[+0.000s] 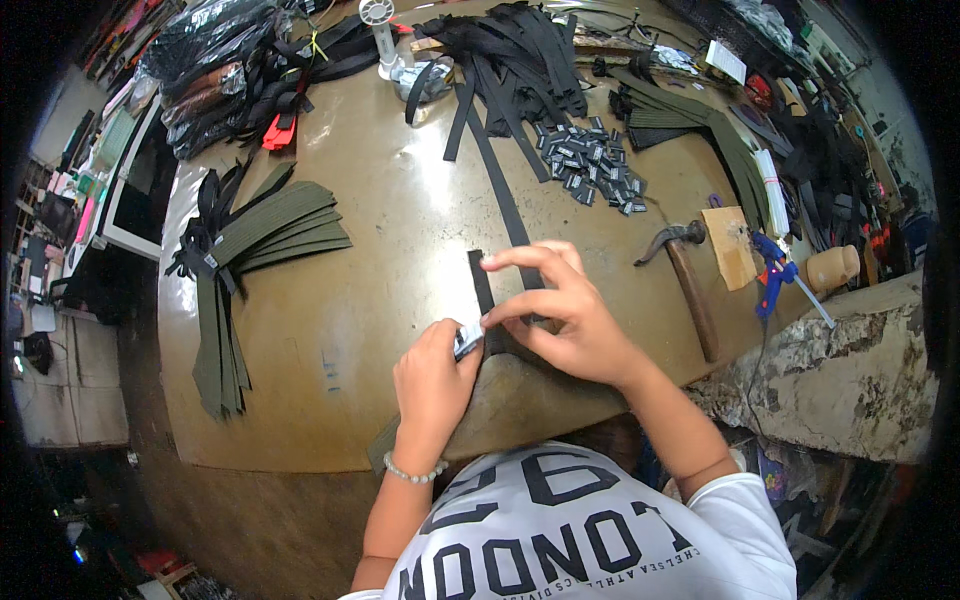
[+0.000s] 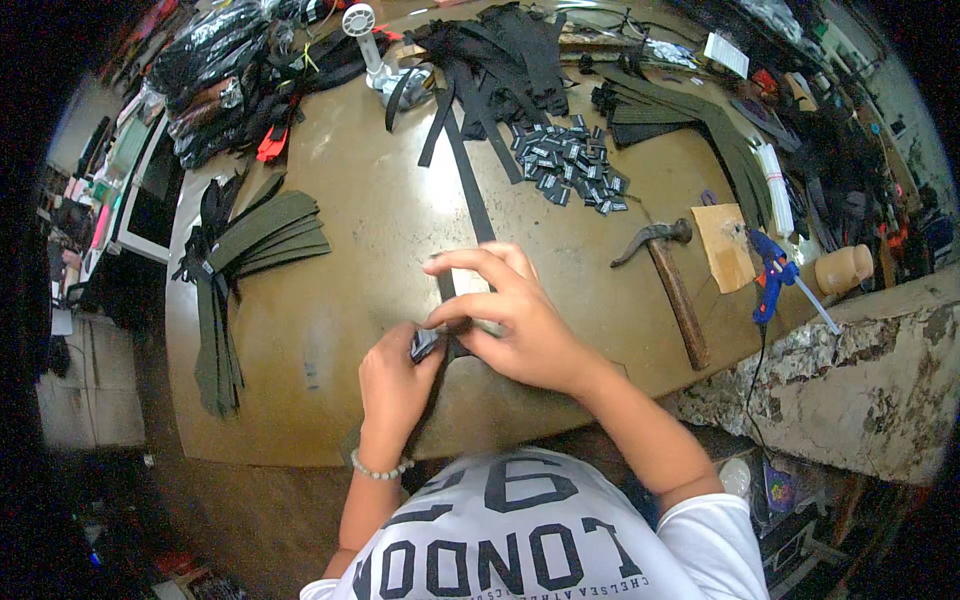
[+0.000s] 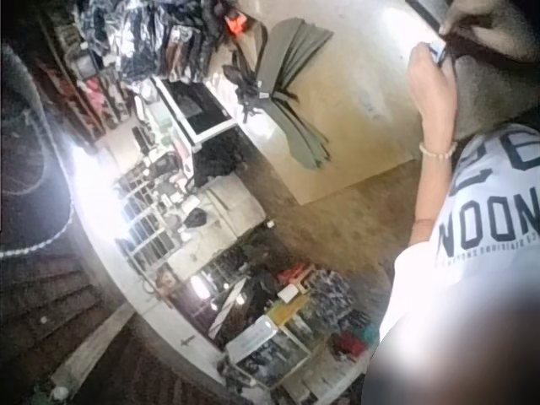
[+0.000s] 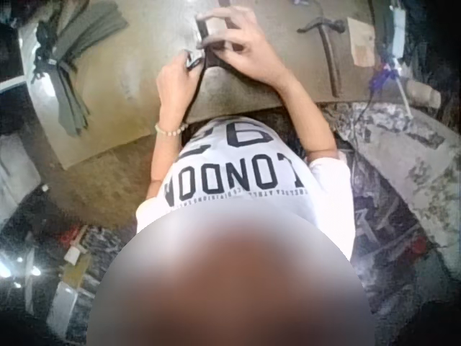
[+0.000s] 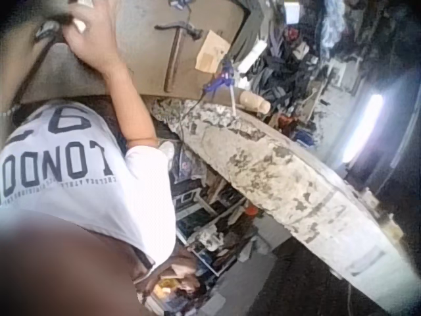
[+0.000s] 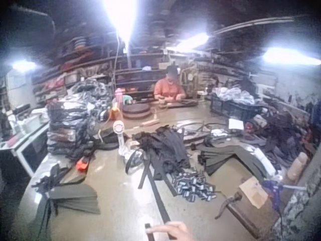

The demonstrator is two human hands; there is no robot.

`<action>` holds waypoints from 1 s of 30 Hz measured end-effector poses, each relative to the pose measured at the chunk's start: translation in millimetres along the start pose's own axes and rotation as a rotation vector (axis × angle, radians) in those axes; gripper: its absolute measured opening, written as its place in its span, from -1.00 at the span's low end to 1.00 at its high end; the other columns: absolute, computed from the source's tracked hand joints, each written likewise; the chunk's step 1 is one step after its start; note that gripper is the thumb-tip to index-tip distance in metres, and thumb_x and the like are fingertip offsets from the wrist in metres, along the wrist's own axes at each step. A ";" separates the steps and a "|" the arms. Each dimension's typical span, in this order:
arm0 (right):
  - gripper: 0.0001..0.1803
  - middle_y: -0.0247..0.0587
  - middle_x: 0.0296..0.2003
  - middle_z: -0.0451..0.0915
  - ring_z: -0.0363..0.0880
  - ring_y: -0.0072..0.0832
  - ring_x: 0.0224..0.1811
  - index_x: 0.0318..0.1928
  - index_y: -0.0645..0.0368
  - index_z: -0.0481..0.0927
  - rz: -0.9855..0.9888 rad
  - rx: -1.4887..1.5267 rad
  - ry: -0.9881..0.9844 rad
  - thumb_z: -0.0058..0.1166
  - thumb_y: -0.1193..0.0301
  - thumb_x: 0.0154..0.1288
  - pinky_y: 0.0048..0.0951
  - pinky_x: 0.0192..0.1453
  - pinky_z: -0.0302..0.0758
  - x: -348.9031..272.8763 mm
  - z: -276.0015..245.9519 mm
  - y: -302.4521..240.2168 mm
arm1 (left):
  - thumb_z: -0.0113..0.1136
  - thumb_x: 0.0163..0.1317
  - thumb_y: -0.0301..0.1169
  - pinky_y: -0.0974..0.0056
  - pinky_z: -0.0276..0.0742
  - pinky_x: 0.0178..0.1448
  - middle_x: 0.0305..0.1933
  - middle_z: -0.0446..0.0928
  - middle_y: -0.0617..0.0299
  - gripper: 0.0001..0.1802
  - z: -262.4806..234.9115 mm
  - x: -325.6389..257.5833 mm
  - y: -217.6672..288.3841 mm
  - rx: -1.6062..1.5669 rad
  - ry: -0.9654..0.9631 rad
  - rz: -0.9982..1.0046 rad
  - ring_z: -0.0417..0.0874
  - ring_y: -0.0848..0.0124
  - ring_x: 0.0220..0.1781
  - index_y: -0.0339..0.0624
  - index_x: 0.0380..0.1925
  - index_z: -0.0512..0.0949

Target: The person assembles belts by applying hot glue to black straps, attaching green fabric pieces, and affixing small rectangular tags. The person repeats this process for multiple belt units on a cluttered workbench.

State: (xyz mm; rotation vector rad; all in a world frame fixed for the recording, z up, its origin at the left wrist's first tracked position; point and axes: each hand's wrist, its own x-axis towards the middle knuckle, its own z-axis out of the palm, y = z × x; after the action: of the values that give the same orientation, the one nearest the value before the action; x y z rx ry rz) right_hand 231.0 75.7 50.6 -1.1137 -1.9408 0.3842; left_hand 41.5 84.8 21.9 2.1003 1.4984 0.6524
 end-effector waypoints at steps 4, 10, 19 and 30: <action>-0.51 -0.11 0.13 0.42 0.52 -0.21 0.06 0.19 0.22 0.51 0.352 0.374 -0.046 0.18 0.63 0.22 -0.29 0.18 0.47 -18.2 20.8 -9.1 | 0.40 0.15 -0.26 -0.01 0.47 -0.32 -0.47 0.54 -0.15 -0.62 9.4 -1.1 -1.2 0.025 0.050 -0.052 0.59 -0.14 -0.38 -0.31 -0.49 0.43; -0.71 -0.03 -0.07 0.50 0.55 -0.14 -0.04 0.00 0.29 0.53 0.299 -0.020 0.000 0.13 0.59 0.24 -0.28 -0.01 0.56 -36.7 50.2 5.8 | 0.35 0.19 -0.41 0.03 0.50 -0.33 -0.44 0.59 -0.15 -0.80 16.8 -3.3 -1.5 -0.065 0.082 -0.033 0.64 -0.13 -0.38 -0.21 -0.32 0.50; -0.81 -0.18 -0.14 0.56 0.56 -0.22 -0.08 -0.27 0.26 0.54 0.053 -0.293 -0.044 0.09 0.50 0.05 -0.34 -0.05 0.61 -61.7 42.4 -13.1 | 0.27 -0.02 -0.61 0.08 0.56 -0.33 -0.39 0.61 0.14 -0.55 19.6 -5.7 -1.5 -0.016 0.034 0.180 0.65 0.10 -0.39 0.13 -0.10 0.66; -0.85 -0.28 -0.39 0.65 0.59 -0.32 -0.25 -0.47 0.06 0.61 0.473 -0.123 0.116 0.35 0.53 0.08 -0.36 -0.03 0.52 -130.1 -37.4 -18.8 | 0.27 0.04 -0.58 0.07 0.56 -0.31 -0.37 0.62 0.13 -0.55 13.9 -4.1 1.8 -0.036 -0.003 0.187 0.65 0.07 -0.38 0.11 -0.03 0.64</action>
State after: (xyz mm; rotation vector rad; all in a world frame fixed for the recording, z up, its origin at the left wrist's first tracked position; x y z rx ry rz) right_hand 282.4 -46.5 17.1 -1.6429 -1.6050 0.4442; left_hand 50.4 79.0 11.9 2.2298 1.2891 0.7379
